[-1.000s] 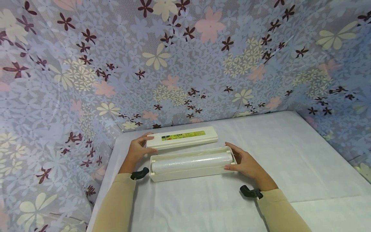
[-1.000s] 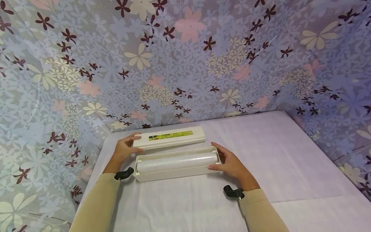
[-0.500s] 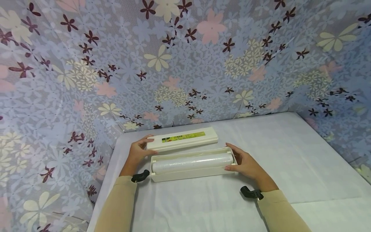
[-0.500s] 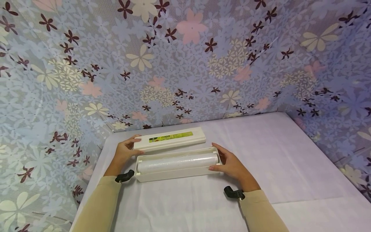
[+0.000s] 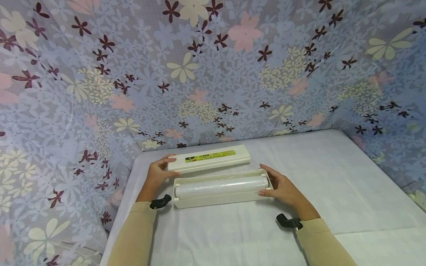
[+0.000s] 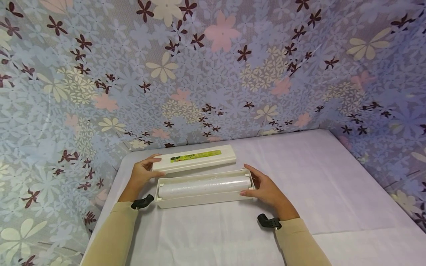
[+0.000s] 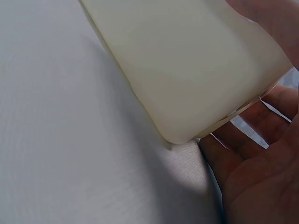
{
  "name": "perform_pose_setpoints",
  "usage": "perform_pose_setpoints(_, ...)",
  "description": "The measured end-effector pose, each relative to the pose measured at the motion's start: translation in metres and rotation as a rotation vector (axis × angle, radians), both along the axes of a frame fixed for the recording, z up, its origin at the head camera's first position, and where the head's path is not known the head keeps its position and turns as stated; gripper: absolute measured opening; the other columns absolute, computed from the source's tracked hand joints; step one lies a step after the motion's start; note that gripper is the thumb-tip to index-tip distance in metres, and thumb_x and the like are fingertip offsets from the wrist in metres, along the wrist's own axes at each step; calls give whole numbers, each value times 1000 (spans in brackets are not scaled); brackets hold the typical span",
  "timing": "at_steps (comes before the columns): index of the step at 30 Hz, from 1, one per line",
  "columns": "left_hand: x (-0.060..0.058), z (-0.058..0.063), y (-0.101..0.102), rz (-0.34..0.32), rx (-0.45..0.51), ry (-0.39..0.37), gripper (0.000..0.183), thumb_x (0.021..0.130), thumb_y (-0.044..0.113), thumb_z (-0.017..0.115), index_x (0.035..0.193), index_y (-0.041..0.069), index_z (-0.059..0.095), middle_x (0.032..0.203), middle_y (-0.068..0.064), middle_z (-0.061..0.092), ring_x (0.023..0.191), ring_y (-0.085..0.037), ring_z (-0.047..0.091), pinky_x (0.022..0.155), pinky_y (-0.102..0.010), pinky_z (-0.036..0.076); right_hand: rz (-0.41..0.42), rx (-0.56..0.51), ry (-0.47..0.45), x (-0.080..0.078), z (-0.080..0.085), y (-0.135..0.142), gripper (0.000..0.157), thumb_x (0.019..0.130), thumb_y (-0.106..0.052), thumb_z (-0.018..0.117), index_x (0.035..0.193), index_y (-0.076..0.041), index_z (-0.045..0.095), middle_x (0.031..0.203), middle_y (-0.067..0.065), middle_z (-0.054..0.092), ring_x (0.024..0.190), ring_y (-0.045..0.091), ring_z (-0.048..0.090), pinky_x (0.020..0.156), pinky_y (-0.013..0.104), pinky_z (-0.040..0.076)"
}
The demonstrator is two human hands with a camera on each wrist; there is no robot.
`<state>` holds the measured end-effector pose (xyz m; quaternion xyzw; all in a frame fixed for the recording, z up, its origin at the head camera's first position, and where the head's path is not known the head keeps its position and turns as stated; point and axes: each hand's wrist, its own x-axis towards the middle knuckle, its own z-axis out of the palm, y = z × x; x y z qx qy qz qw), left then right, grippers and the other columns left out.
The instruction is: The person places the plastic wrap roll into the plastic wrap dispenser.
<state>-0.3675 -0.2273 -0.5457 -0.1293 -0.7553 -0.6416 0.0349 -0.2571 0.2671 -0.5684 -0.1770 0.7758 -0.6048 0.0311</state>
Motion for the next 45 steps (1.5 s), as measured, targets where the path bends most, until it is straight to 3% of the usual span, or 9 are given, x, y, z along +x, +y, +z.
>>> perform_pose_setpoints(19, 8, 10, 0, 25, -38, 14, 59, 72, 7, 99, 127, 2, 75, 149, -5, 60, 145, -15, 45, 118, -31, 35, 7, 12, 24, 2, 2, 0, 105, 84, -12, 92, 167, -7, 28, 159, 19, 42, 137, 41, 49, 98, 24, 52)
perform_pose_setpoints(24, 7, 6, 1, 25, -29, 35, 58, 72, 5, 99, 125, 3, 76, 148, -4, 61, 145, -16, 46, 117, -31, 36, 11, 7, 27, 3, 2, 0, 105, 84, -11, 92, 167, -7, 28, 158, 19, 43, 136, 41, 50, 98, 25, 52)
perform_pose_setpoints(39, 13, 13, 7, 33, 17, 36, 58, 71, 0, 98, 124, -1, 76, 148, -7, 60, 145, -18, 45, 119, -33, 35, 15, 14, 17, 4, -2, 2, 105, 84, -12, 92, 167, -8, 28, 157, 21, 44, 132, 42, 53, 96, 27, 54)
perform_pose_setpoints(45, 32, 13, 15, 65, 34, 33, 58, 68, 1, 100, 121, 0, 78, 144, -6, 64, 143, -18, 48, 118, -33, 35, 41, 11, -14, 13, 4, 9, 105, 85, -11, 92, 167, -8, 27, 158, 22, 43, 132, 42, 53, 96, 28, 54)
